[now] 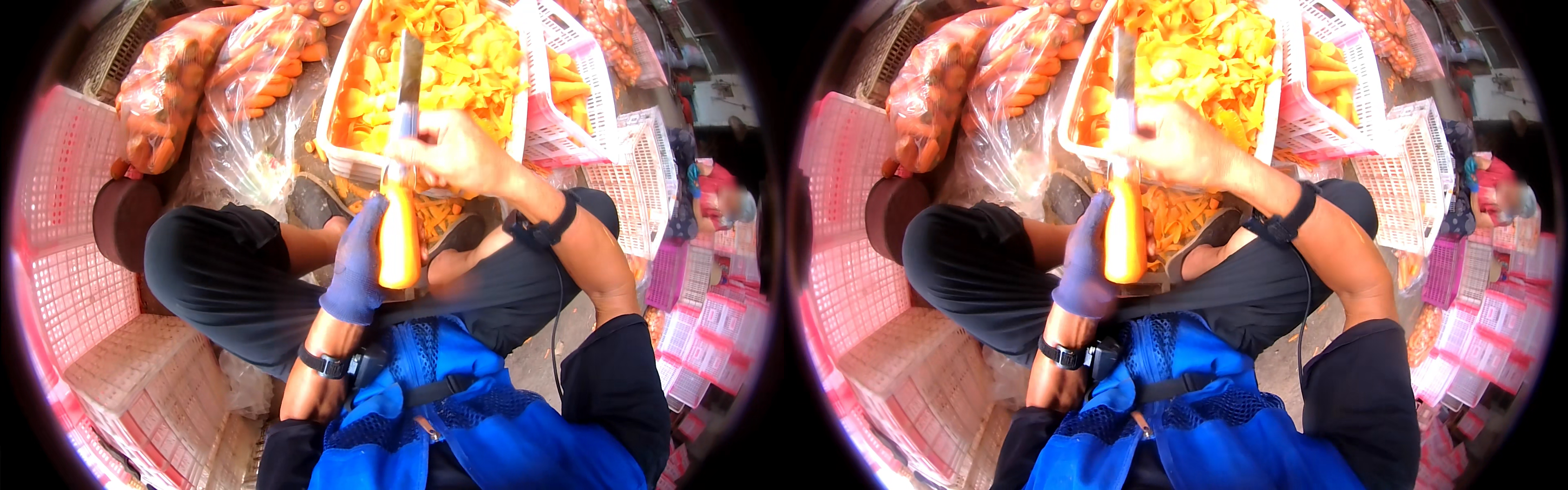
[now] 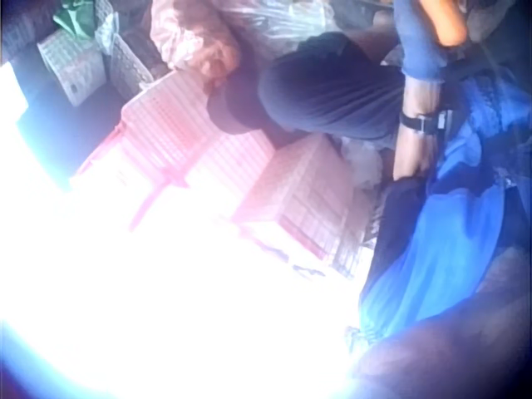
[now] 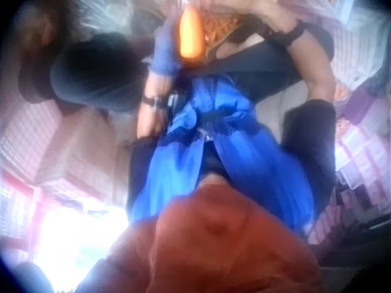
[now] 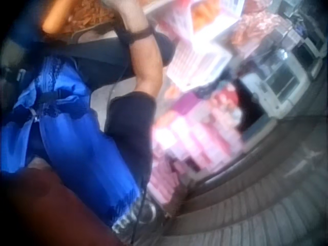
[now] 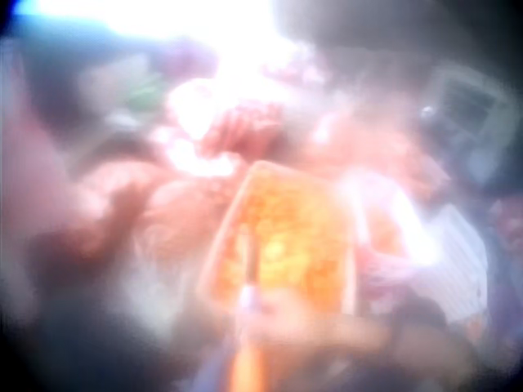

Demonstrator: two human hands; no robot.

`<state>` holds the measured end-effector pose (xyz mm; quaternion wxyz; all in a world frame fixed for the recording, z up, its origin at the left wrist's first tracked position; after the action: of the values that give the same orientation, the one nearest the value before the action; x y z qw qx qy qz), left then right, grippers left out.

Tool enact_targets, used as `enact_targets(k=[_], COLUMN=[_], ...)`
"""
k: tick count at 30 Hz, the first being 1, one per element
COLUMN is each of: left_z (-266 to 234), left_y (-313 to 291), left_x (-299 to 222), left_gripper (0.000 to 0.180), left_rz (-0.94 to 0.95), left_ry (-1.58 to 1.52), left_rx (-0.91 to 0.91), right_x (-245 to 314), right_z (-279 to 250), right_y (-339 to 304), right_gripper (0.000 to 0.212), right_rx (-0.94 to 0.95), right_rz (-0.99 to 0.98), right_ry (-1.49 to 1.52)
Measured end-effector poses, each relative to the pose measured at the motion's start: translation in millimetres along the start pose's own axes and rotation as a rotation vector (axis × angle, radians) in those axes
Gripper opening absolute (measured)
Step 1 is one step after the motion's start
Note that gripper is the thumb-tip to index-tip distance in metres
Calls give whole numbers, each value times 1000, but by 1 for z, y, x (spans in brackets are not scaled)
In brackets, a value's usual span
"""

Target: The person peels carrots using a peeler by hand, placing the peeled carrots into a crate and the shavings into a large plastic bin.

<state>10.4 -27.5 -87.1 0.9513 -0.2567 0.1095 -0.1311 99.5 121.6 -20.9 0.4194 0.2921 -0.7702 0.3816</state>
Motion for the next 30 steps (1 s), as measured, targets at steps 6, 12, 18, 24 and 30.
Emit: enact_targets(k=[6, 12, 18, 24, 30], left_z=[25, 22, 19, 15, 8], left_y=[-16, -11, -13, -8, -2], left_x=[-1, -6, -2, -7, -6], left_gripper=[35, 35, 39, 40, 42], left_rz=[91, 95, 84, 197, 376], left_ry=[226, 197, 208, 324, 437], left_rx=[10, 9, 26, -6, -31], right_x=[-35, 6, -18, -19, 11], right_z=[-79, -13, -42, -72, 7], right_y=[29, 1, 15, 15, -4], right_gripper=[26, 20, 23, 22, 18], right_rx=[-480, -114, -439, -547, -111], right_rz=[47, -122, -134, -35, -186], right_ry=[-165, -51, -212, -223, -206])
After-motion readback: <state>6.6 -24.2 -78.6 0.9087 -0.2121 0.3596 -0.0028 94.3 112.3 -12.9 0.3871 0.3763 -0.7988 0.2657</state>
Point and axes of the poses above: each hand's wrist, its own y-axis towards the middle knuckle, its own z-axis out of the palm, x = y × z, the point moved 3 cm from there along y, towards the middle knuckle, and after that the axes turned 12 degrees about -y, right-handed, at the moved point
